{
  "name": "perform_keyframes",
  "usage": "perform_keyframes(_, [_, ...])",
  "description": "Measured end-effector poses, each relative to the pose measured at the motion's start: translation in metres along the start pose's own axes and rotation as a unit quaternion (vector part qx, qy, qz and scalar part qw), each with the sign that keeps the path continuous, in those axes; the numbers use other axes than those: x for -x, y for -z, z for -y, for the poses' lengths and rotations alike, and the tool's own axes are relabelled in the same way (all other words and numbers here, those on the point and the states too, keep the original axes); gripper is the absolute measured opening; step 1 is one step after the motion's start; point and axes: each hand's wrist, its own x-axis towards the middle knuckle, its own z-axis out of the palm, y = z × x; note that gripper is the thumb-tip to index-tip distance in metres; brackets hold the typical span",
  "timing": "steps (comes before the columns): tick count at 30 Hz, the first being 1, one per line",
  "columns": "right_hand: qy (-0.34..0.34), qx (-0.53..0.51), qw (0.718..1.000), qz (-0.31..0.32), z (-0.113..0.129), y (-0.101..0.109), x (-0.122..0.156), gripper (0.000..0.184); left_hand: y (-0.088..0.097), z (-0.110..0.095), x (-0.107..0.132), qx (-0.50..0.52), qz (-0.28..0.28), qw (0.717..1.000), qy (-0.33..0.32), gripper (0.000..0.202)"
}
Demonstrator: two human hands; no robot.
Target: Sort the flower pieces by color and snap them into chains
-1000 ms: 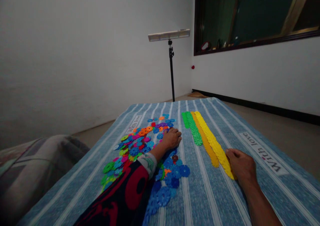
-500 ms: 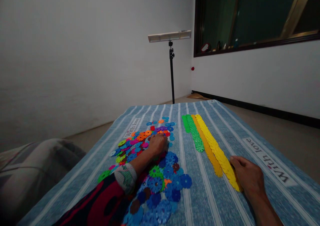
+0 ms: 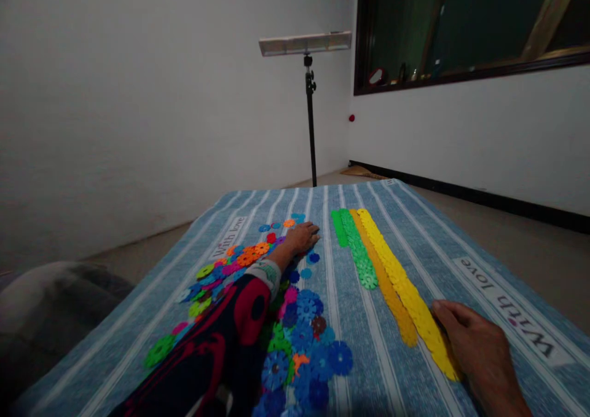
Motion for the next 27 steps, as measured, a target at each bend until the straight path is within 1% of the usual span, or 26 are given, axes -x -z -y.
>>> perform_keyframes(3, [-0.011, 0.002, 1.0, 0.01, -0.001, 0.001, 0.001, 0.041, -0.002, 0.014, 0.015, 0.0, 0.005, 1.0, -0.005, 0.036])
perform_keyframes(7, [-0.013, 0.003, 1.0, 0.018, -0.003, 0.001, 0.002, 0.043, 0.001, 0.032, 0.053, -0.002, 0.012, 1.0, -0.023, 0.033])
perform_keyframes(11, [-0.02, 0.008, 1.0, -0.005, -0.007, 0.003, 0.003, 0.046, 0.004, 0.047, 0.097, 0.009, 0.01, 0.999, -0.051, 0.03])
perform_keyframes(15, [0.007, 0.028, 0.999, -0.037, -0.01, 0.005, 0.002, 0.047, 0.007, 0.053, 0.138, 0.053, 0.004, 0.995, -0.082, 0.028])
perform_keyframes(17, [0.021, 0.033, 0.998, -0.046, -0.01, 0.004, 0.004, 0.046, 0.01, 0.056, 0.155, 0.082, -0.005, 0.993, -0.08, 0.028])
perform_keyframes(19, [0.035, 0.03, 0.998, -0.044, -0.008, 0.001, 0.01, 0.045, 0.015, 0.062, 0.17, 0.114, -0.031, 0.991, -0.054, 0.029])
perform_keyframes(20, [0.044, 0.021, 0.998, -0.039, -0.005, -0.001, 0.015, 0.044, 0.018, 0.067, 0.175, 0.13, -0.05, 0.99, -0.031, 0.031])
perform_keyframes(22, [0.075, -0.007, 0.997, -0.02, 0.004, -0.007, 0.029, 0.041, 0.023, 0.081, 0.184, 0.152, -0.096, 0.983, 0.038, 0.033])
perform_keyframes(24, [0.131, -0.038, 0.991, 0.016, 0.019, -0.016, 0.044, 0.04, 0.024, 0.099, 0.191, 0.159, -0.141, 0.968, 0.132, 0.036])
perform_keyframes(26, [0.21, -0.055, 0.974, 0.068, 0.036, -0.029, 0.057, 0.038, 0.021, 0.117, 0.197, 0.156, -0.172, 0.948, 0.216, 0.039])
perform_keyframes(27, [0.25, -0.057, 0.962, 0.096, 0.045, -0.038, 0.062, 0.038, 0.018, 0.125, 0.201, 0.149, -0.182, 0.94, 0.247, 0.041])
